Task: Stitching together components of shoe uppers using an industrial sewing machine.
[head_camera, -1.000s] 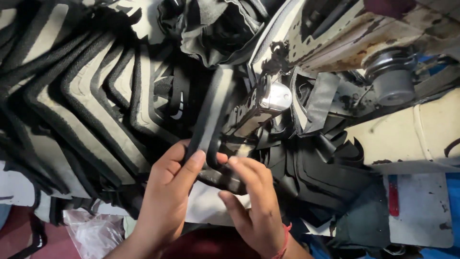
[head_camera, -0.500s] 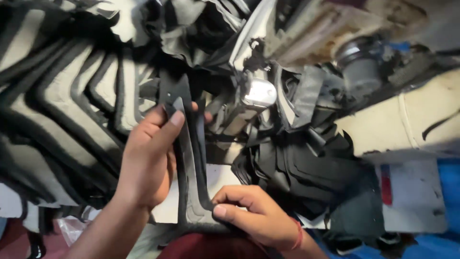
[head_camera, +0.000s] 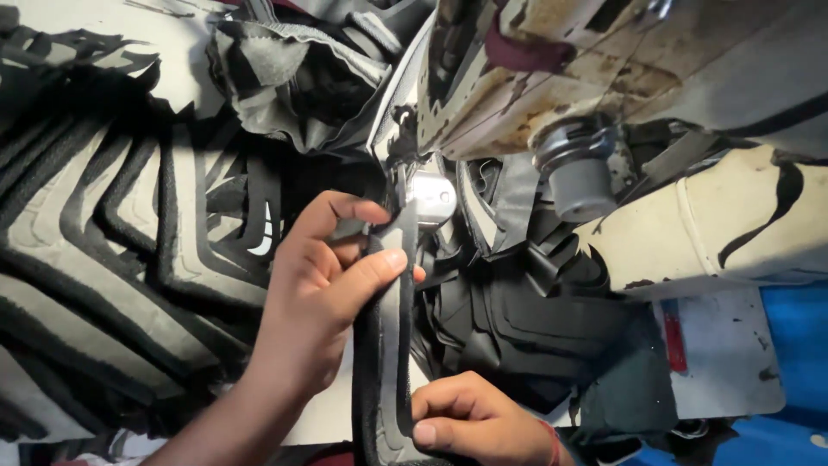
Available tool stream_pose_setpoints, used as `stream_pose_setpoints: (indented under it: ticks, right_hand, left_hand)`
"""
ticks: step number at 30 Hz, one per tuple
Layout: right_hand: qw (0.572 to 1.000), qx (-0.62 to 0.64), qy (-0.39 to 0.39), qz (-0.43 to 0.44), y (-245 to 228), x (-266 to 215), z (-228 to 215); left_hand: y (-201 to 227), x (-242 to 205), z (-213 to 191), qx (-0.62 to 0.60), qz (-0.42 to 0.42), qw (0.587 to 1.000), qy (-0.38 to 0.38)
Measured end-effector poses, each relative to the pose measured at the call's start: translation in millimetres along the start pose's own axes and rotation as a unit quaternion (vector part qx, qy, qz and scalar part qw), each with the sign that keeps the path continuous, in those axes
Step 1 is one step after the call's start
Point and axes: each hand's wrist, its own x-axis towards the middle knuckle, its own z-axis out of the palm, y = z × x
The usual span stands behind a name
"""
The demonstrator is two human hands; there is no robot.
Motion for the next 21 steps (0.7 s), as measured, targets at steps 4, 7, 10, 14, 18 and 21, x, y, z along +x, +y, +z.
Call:
stream_pose_setpoints:
  ticks: [4, 7, 10, 14, 18, 21]
  right_hand:
    - [0.997, 0.069, -0.010, -0.014, -6, 1, 0]
    - [0.998, 0.057, 0.017, -0.009, 2, 2, 1]
    - [0.993, 0.116, 0.031, -0.022, 3, 3, 10]
    - [0.991, 0.125, 0.044, -0.026, 4, 3, 19]
    - [0.985, 0.099, 0.107, -0.091, 6, 7, 27]
    - [0.975, 0.095, 0.157, -0.126, -5, 11, 30]
  left_hand:
    - [4, 5, 2, 0.009, 0.010, 1.000, 0.013]
    - [4, 8, 1, 0.013, 0.002, 1.000, 0.006]
    - [7, 11, 4, 0.036, 0.004, 0.999, 0.018]
    - [4, 11, 3, 0.045, 0.017, 0.999, 0.007]
    - [2, 1, 5, 0.058, 0.021, 0.998, 0.001]
    - [0, 1, 4, 0.062, 0.015, 0.998, -0.004]
